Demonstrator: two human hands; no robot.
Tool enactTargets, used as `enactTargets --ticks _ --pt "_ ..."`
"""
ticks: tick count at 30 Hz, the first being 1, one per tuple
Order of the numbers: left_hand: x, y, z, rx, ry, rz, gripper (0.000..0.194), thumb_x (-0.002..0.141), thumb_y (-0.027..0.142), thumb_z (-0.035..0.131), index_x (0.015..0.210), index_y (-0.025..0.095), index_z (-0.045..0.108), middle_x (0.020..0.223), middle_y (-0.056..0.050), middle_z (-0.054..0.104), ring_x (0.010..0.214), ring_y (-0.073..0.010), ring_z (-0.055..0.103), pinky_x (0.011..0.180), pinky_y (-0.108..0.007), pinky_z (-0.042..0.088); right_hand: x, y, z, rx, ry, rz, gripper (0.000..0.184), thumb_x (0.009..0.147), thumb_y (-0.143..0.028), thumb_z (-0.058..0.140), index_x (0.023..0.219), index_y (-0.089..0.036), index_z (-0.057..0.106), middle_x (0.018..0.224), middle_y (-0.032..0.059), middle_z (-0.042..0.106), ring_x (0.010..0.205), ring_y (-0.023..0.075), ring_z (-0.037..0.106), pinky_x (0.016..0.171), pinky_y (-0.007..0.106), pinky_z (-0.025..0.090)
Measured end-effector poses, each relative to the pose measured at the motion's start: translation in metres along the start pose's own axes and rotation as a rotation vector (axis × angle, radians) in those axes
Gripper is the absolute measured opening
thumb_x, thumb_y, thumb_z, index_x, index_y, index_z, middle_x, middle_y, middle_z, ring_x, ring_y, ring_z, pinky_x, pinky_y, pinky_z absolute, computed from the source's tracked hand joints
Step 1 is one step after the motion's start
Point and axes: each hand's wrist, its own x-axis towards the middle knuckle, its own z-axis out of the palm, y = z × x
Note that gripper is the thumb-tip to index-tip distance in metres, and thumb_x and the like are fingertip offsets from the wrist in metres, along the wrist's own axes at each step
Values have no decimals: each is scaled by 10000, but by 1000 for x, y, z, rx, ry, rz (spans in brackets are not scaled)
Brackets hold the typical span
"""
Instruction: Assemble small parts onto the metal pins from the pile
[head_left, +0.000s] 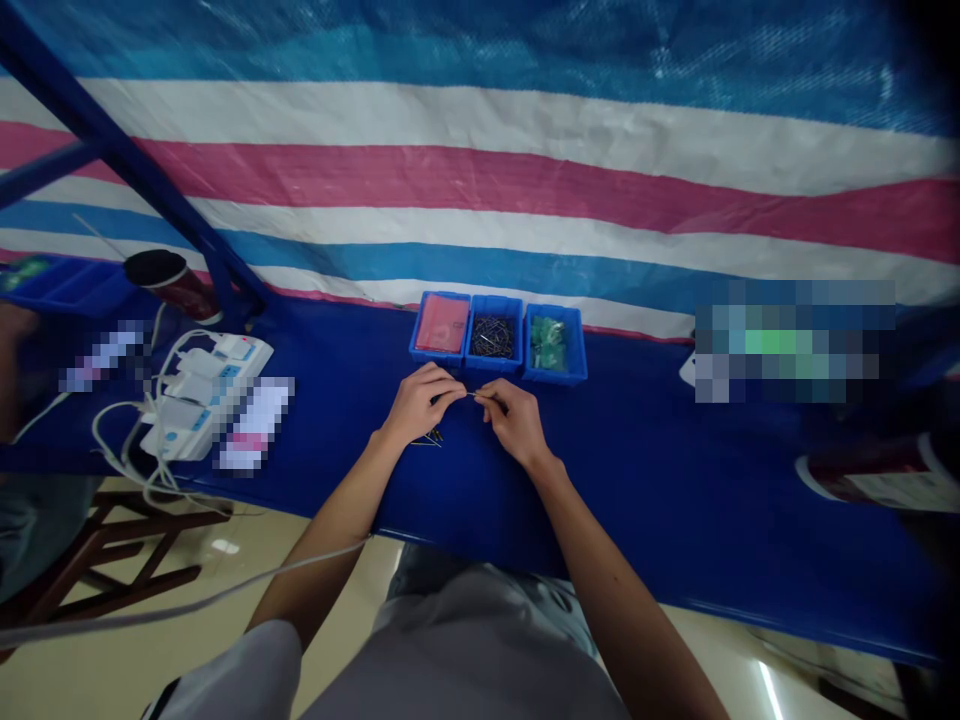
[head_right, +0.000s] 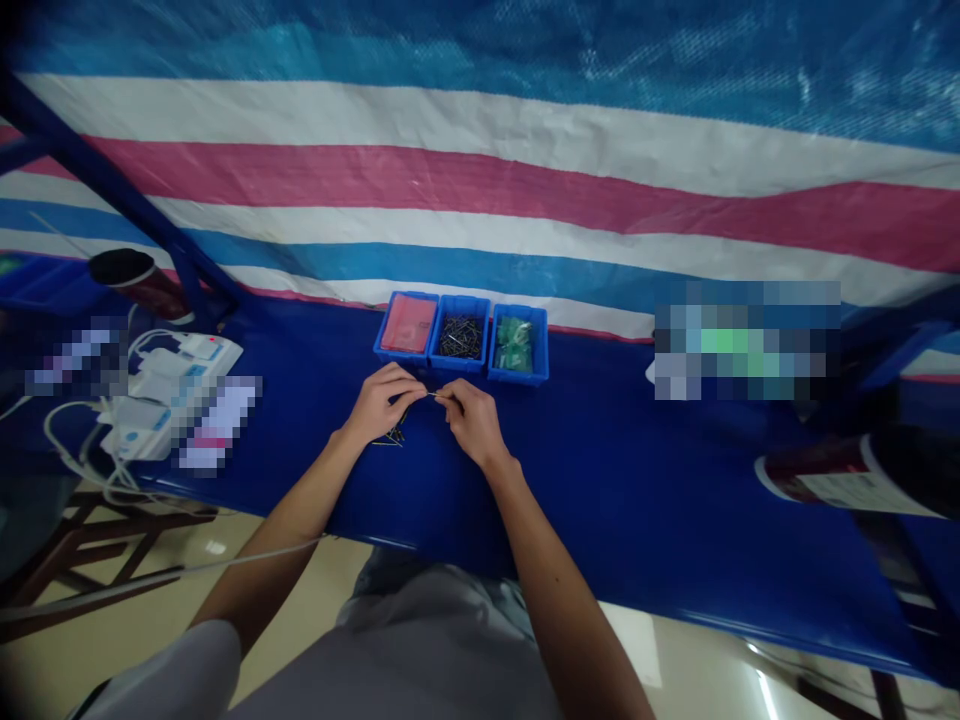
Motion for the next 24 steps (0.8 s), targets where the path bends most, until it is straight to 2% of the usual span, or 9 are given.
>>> enactTargets --ticks 3,15,19,24 --pt "1 2 -1 -1 4 -1 196 940 314 587 907 204 747 862 -57 716 798 -179 586 770 -355 492 -1 0 0 -18 5 -39 207 974 -297 501 845 -211 638 860 42 646 628 150 587 669 288 484" --pt "3 8 -8 -35 49 -79 245 970 318 528 858 182 698 784 -52 676 768 -177 577 748 -333 472 13 -8 -10 -223 -48 -149 231 1012 -282 439 960 -210 652 909 72 645 778 189 612 747 292 462" --pt "2 7 -9 -44 99 -111 237 972 311 524 854 183 686 772 -45 670 728 -167 569 700 -314 458 23 -16 -17 -248 77 -156 233 1008 -301 460 973 -208 670 916 77 656 793 198 618 733 294 456" --pt "2 7 -10 -34 105 -124 241 966 322 536 838 179 683 718 -31 643 680 -152 547 653 -290 432 54 -22 -27 -362 285 -107 250 990 -341 500 993 -190 700 875 80 661 699 183 583 687 298 441"
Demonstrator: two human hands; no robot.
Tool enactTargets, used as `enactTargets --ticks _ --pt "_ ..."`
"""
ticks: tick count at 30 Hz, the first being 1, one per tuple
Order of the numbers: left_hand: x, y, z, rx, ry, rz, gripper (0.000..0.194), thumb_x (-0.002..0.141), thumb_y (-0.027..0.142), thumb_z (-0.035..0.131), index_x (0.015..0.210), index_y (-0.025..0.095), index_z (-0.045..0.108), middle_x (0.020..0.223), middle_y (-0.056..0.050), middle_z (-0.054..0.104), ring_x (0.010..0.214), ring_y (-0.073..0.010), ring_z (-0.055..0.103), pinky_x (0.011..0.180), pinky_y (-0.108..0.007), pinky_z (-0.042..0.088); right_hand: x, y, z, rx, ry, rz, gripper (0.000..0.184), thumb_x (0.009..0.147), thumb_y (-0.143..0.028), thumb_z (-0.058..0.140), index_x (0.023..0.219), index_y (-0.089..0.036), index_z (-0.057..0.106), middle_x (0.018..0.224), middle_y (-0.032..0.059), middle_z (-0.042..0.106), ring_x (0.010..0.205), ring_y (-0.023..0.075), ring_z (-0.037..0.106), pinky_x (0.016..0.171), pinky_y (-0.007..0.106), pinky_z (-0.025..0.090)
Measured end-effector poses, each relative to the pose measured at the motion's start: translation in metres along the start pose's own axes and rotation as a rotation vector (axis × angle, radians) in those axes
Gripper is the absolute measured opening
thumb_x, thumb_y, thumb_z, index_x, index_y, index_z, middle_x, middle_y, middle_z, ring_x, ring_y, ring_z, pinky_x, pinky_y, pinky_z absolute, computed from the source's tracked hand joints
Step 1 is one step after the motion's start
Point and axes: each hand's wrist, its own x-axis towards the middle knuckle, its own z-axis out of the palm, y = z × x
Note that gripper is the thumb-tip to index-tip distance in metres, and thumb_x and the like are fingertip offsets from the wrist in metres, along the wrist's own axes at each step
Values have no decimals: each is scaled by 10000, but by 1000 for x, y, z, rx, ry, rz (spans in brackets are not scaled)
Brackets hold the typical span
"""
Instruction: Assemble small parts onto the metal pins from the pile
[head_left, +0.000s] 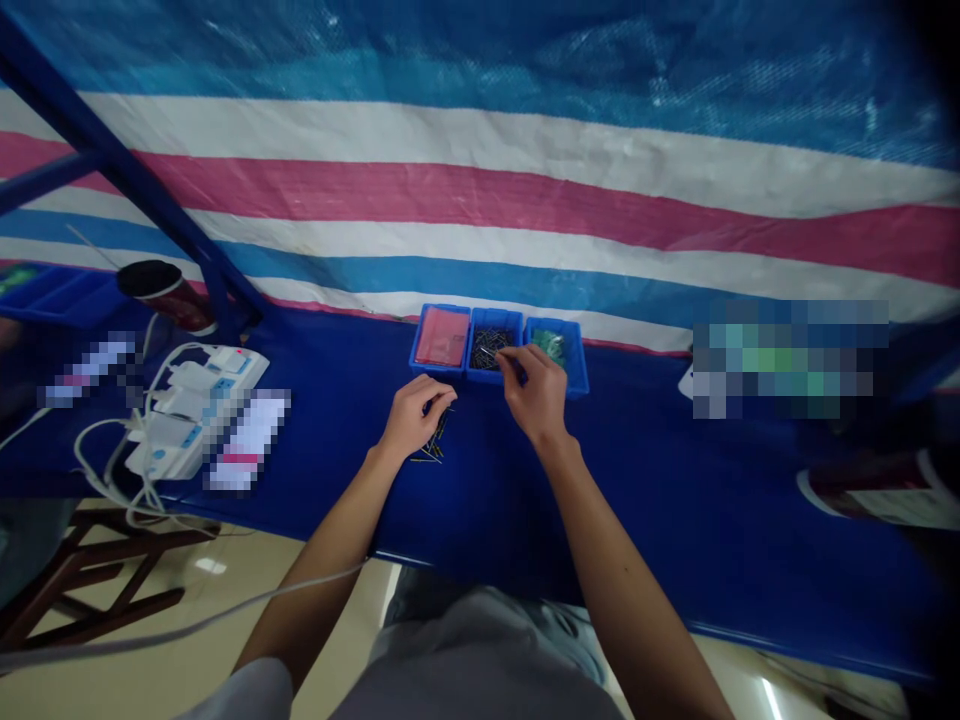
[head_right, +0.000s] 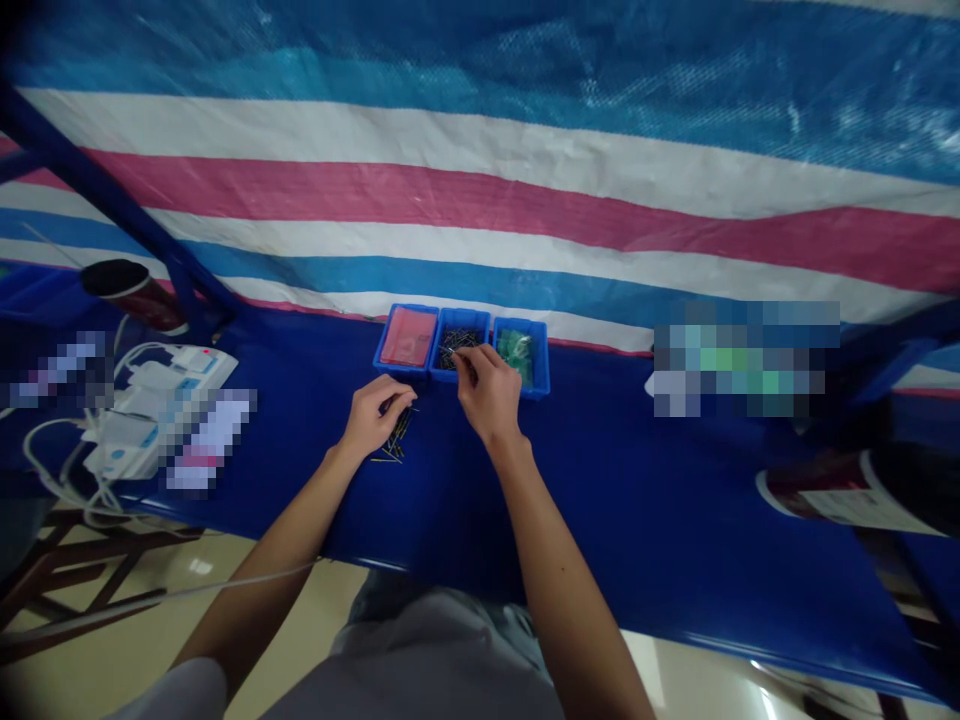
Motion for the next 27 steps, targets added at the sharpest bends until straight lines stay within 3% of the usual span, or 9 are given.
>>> enactTargets --ticks 4,9,13,16,20,27 --pt "0 -1 0 5 47 -40 229 960 315 547 844 181 692 708 -16 637 631 -132 530 625 -271 418 14 3 0 -87 -9 40 252 965 -320 532 1099 -175 689 885 87 665 693 191 582 673 307 438" --pt "-1 -5 2 -14 106 -115 231 950 331 555 859 166 688 703 -8 647 604 -117 541 598 -244 408 -15 -5 4 50 -30 49 229 992 -284 485 1017 -188 691 883 77 658 710 185 590 705 303 442" --pt "-1 -4 1 -12 116 -186 286 945 374 547 797 155 656 586 29 558 519 -95 480 560 -227 375 -47 -13 20 140 -303 -14 182 982 -234 510 1006 -211 689 919 56 655 773 170 611 719 273 443" --pt "-1 -2 -1 -17 129 -233 365 956 391 517 689 151 583 553 37 511 514 -89 461 564 -219 363 -60 -14 34 121 -404 8 136 950 -212 569 1021 -222 685 934 32 646 745 144 603 691 251 437" --pt "-1 -2 -2 -25 147 -276 445 960 404 502 591 156 474 519 43 452 501 -81 423 555 -220 337 -59 -10 42 64 -421 56 122 933 -214 594 1023 -216 677 892 18 626 714 137 591 665 244 435" --pt "1 -2 -2 -37 146 -276 420 957 404 502 618 157 518 525 40 465 499 -85 426 554 -222 338 -57 -8 48 -59 -399 68 113 940 -203 577 965 -213 686 904 25 635 730 144 600 684 255 424"
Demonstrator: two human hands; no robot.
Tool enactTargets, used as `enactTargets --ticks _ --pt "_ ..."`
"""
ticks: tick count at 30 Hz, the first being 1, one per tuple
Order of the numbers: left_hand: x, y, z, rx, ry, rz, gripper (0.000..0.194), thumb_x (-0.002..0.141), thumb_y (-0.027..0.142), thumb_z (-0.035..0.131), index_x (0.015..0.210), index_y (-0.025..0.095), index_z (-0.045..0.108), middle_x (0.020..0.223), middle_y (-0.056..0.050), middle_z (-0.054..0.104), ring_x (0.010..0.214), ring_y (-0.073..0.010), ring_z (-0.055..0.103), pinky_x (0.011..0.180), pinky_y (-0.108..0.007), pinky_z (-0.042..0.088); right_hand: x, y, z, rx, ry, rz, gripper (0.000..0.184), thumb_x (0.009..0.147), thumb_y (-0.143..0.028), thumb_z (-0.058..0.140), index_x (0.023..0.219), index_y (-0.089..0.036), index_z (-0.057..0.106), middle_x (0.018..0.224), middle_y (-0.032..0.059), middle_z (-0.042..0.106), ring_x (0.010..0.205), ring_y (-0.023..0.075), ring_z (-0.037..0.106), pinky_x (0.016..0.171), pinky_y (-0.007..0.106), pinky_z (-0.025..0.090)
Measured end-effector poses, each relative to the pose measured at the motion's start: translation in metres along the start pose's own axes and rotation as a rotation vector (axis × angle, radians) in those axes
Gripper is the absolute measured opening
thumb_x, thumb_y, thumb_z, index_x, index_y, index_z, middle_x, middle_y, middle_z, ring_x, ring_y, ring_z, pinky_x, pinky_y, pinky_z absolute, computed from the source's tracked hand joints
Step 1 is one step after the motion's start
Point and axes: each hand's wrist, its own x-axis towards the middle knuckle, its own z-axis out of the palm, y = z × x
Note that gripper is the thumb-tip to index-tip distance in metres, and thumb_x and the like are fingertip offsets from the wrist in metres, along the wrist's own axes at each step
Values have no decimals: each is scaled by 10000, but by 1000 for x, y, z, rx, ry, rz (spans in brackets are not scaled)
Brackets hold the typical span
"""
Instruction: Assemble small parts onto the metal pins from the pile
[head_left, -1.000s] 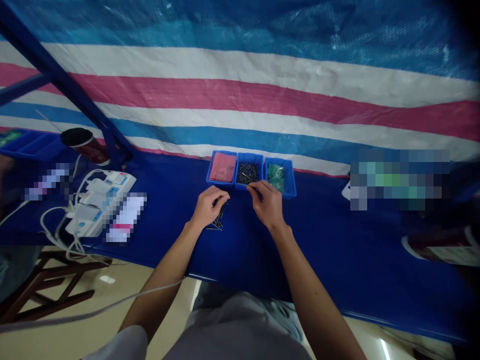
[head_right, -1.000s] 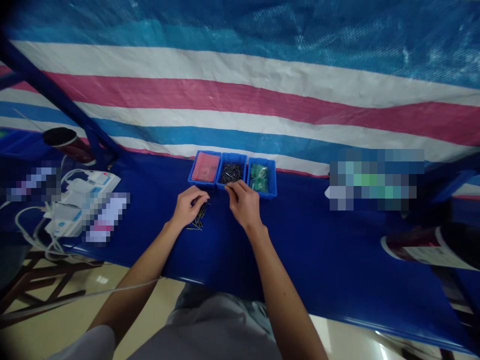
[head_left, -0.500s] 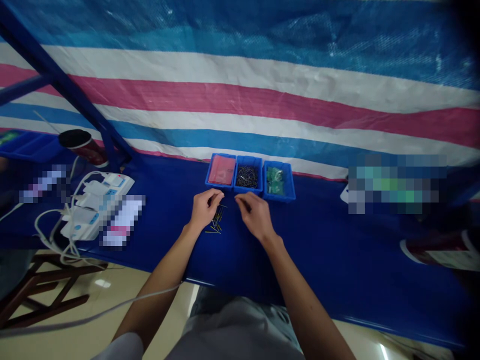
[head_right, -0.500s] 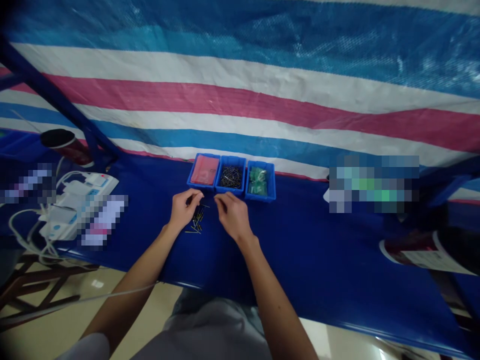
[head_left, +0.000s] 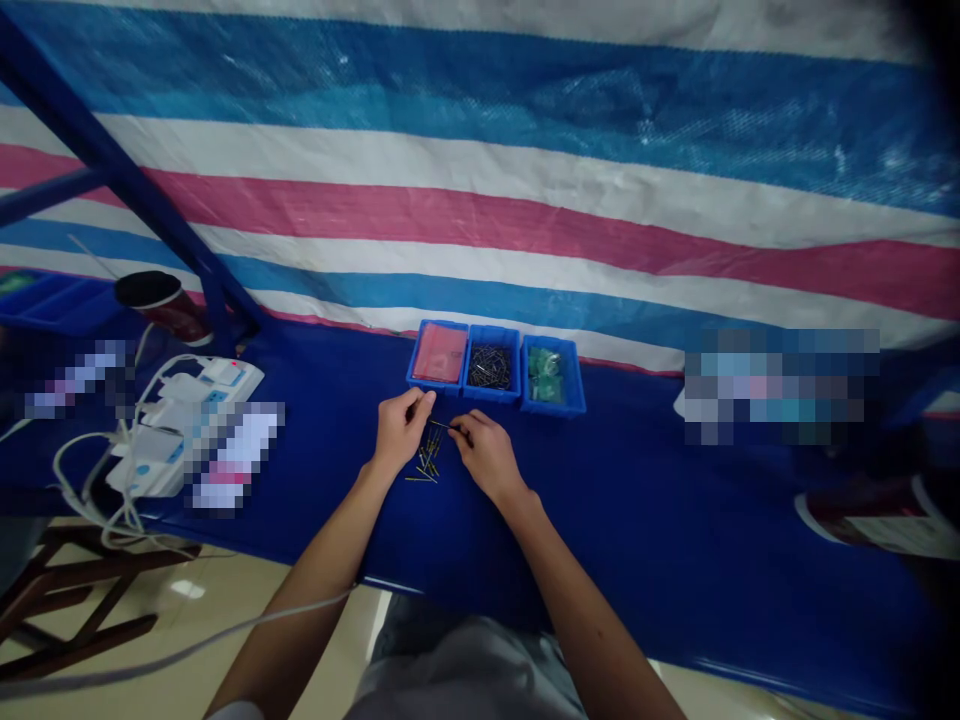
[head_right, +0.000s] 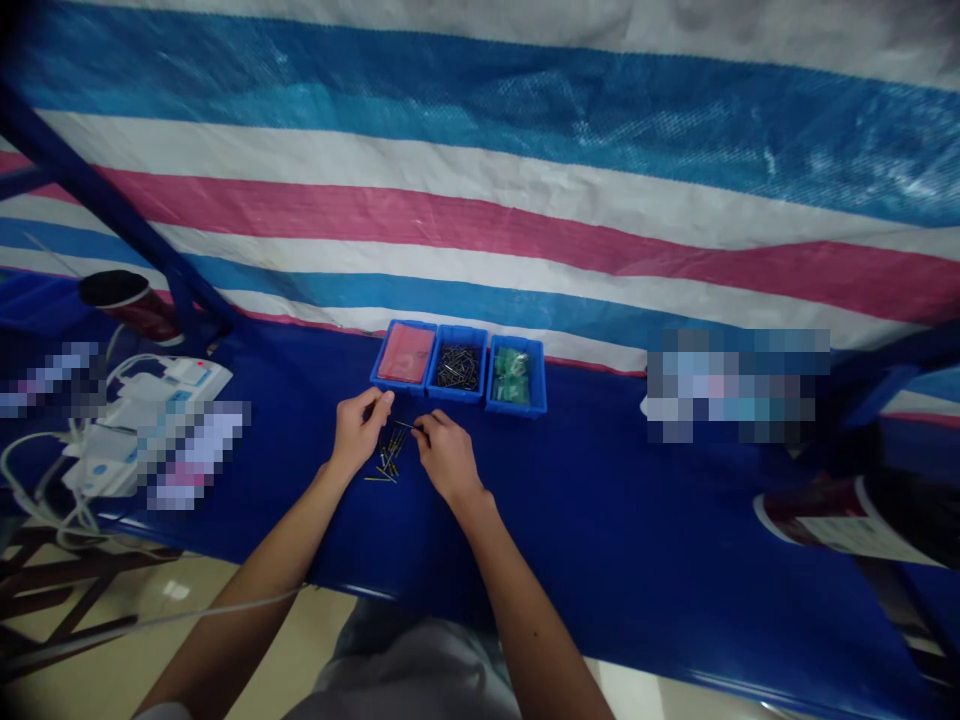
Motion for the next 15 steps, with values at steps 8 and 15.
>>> enactTargets --ticks 8,15 --pt "1 2 0 1 -1 -2 405 960 400 498 642 156 554 530 34 503 503 -91 458 558 -219 353 1 -8 1 -148 -20 25 103 972 -218 543 916 -222 630 926 11 642 752 145 616 614 250 359" --pt "1 1 0 80 -32 115 311 966 346 513 766 158 660 670 -6 608 585 -114 513 599 -238 400 -1 -10 3 -225 -44 52 112 993 -171 468 936 -207 558 952 35 624 724 151 608 575 263 317"
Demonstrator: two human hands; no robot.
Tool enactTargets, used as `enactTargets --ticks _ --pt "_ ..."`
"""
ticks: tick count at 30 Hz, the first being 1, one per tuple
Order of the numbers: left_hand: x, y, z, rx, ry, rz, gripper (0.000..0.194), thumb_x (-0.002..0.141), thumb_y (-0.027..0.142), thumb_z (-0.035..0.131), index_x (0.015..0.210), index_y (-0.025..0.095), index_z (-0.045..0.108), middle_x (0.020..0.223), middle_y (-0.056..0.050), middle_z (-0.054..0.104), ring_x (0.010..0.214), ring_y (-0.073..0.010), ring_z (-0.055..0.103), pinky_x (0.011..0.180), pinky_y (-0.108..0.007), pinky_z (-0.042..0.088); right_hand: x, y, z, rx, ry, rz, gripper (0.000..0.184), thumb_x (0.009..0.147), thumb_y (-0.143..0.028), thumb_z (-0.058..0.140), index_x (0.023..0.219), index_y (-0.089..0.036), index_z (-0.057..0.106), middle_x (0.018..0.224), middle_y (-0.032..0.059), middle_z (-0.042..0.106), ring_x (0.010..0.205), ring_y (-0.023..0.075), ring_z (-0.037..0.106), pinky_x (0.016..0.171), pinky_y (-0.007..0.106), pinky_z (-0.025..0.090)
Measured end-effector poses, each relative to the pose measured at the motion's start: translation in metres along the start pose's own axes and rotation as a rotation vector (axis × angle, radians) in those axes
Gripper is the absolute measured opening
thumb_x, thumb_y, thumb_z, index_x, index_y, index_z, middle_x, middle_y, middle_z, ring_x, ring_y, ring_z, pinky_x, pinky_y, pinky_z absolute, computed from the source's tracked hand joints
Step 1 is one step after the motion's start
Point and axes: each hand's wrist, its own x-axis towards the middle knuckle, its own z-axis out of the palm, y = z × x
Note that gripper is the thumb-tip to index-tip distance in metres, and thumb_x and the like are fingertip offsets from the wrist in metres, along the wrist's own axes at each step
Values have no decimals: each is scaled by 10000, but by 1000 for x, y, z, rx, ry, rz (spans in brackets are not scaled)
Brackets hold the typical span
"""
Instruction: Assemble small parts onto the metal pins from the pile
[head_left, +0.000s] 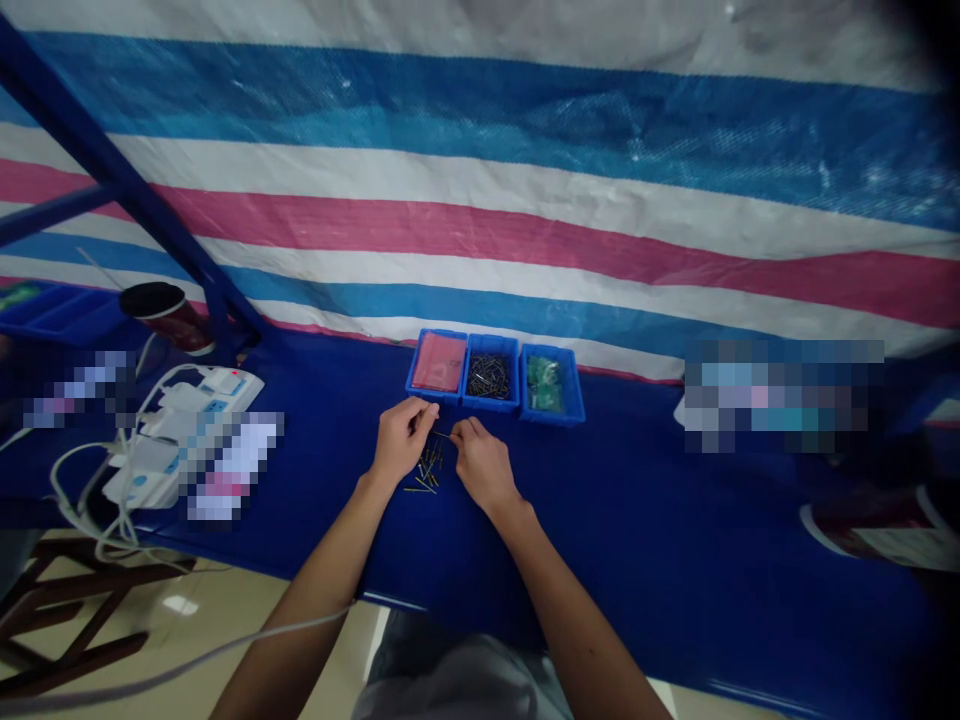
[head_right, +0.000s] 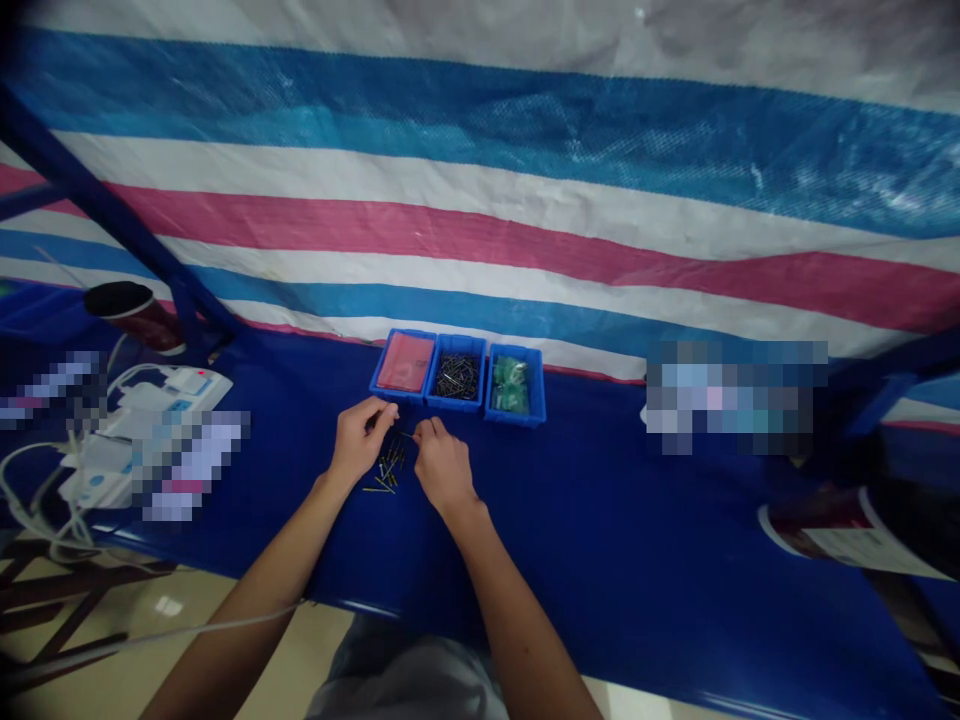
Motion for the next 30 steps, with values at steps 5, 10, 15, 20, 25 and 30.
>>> enactTargets --ticks 5,10,15,20,25,30 --pt "0 -2 2 56 -113 161 186 948 292 569 1015 207 720 968 -63 698 912 -188 602 822 -323 488 -2 5 2 82 81 -1 123 1004 -162 429 958 -205 536 939 32 598 719 157 601 598 266 344" --pt "0 -7 5 68 -197 267 172 934 292 597 982 225 748 939 -64 708 906 -199 592 815 -359 512 -5 9 0 181 174 -15 169 1010 -148 364 972 -191 524 926 49 578 747 170 592 637 267 384" --pt "0 -7 5 62 -232 328 182 941 292 585 957 211 747 910 -70 715 873 -195 597 795 -359 516 -9 10 -4 258 219 -79 196 1020 -180 336 974 -189 525 907 52 571 747 175 580 671 276 423" --pt "0 -1 5 -2 -202 298 178 945 282 579 942 196 735 893 -69 724 829 -181 623 784 -342 521 -11 11 -9 388 236 -83 193 1032 -231 354 1026 -194 543 926 55 600 808 174 608 754 278 465" --pt "-3 1 7 -94 -170 206 150 935 266 595 939 196 727 876 -57 730 782 -158 657 753 -294 526 -11 10 -14 398 191 -103 202 1012 -224 413 1137 -203 570 993 69 629 880 184 631 814 290 486" --pt "-5 2 9 -116 -138 119 128 900 290 644 914 186 717 851 -43 734 718 -140 660 726 -261 523 -10 9 -13 364 165 -96 263 988 -218 473 1231 -219 575 1033 69 643 922 191 647 822 285 500"
